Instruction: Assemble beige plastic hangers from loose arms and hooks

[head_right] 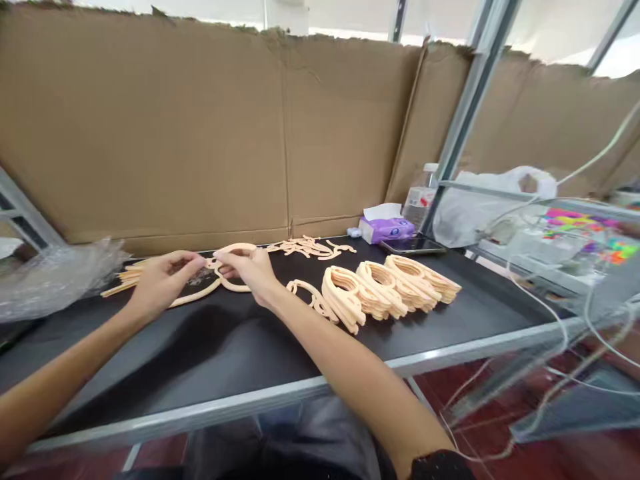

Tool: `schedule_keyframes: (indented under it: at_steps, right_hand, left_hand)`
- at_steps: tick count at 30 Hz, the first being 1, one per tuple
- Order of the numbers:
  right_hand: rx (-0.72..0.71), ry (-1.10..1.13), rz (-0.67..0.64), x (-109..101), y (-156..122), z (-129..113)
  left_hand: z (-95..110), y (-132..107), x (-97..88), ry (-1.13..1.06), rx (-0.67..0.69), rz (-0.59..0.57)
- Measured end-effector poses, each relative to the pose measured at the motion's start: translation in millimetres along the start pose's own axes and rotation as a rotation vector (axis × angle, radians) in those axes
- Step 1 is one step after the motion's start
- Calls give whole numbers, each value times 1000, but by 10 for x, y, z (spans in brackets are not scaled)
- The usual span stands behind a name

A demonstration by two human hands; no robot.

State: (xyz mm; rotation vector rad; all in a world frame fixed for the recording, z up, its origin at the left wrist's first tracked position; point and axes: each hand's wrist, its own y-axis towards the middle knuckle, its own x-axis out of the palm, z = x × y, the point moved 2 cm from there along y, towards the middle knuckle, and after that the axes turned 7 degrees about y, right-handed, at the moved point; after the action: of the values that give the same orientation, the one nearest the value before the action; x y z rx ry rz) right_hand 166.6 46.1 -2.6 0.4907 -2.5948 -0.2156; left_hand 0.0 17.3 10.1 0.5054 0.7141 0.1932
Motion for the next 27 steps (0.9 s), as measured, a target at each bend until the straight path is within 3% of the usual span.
schedule_keyframes:
  at_steps: [3,6,11,13,20,23,27]
  right_hand:
    - [-134,-76,103,-76,65,-13]
    - [-287,-143,206,-141,92,-76]
    - [-327,-161,314,-177,60,-210]
    - [-313,-165,300,-166,47,-238]
    - [-241,-255,231,-173,82,-171]
    - [-161,-325,162,-187,114,-122]
    - [-161,-446,153,-235,152,-113]
  left_hand:
    - [-21,92,270,-83,-43,74]
    - [-41,44,476,-48,-23,19]
    - [15,-223,677,416,464,-320]
    - [17,-261,702,478,507,-362]
    - [-26,-218,642,499,453,-389]
    - [-66,-201,569,510,400,-346]
    - [-115,-157,488,513,347,-284]
